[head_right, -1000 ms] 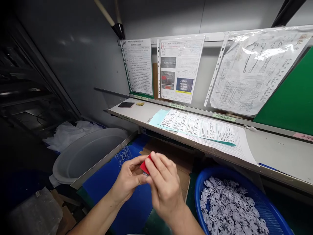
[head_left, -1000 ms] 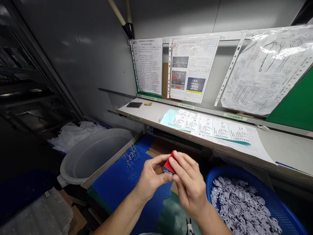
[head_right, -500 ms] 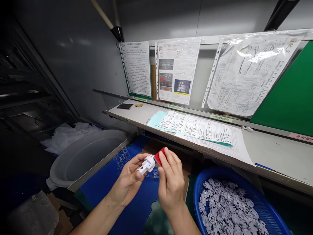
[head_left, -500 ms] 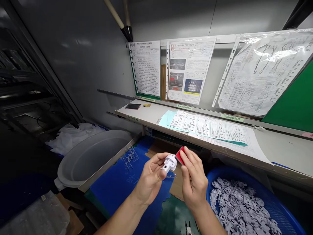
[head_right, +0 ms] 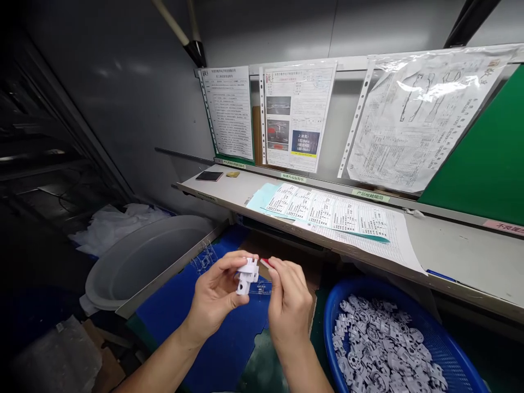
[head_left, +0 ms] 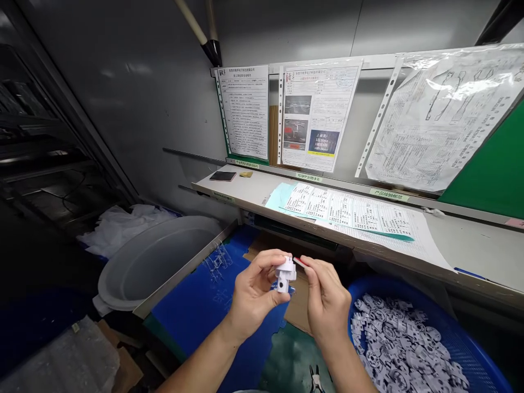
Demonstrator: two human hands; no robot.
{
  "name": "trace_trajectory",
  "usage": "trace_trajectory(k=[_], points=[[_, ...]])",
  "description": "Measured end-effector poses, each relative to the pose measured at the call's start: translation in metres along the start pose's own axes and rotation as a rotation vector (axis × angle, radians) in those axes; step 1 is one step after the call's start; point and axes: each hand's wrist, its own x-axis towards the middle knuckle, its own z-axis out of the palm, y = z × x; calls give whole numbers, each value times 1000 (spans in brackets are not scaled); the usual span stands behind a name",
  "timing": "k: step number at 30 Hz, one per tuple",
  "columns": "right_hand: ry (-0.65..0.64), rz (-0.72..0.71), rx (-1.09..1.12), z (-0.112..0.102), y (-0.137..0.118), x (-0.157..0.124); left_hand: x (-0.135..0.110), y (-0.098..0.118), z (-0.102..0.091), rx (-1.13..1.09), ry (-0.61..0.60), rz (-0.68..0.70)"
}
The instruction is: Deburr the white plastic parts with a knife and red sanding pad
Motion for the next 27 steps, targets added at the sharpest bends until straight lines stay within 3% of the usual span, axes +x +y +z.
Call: trace_trajectory(k=[3, 6, 12, 16, 19, 23, 27], points=[[-72, 175, 80, -7, 3, 0, 0, 2, -3, 54, -13, 20], [-131, 240, 139, -13, 0, -1, 0, 3, -5, 96, -39, 27], [-58, 77, 155, -27, -25, 15, -1, -1, -9, 265, -93, 43], [-21, -44, 140, -33, -34, 24, -5, -5, -11, 166, -64, -28], [-102, -78, 72, -26, -24, 18, -5, -3, -12, 123, -46, -20], [-205, 19, -83, -16, 0, 7, -4, 0, -14, 60, -41, 40], [-199, 140, 29, -17, 4, 7, -3, -4, -14, 29, -61, 23]])
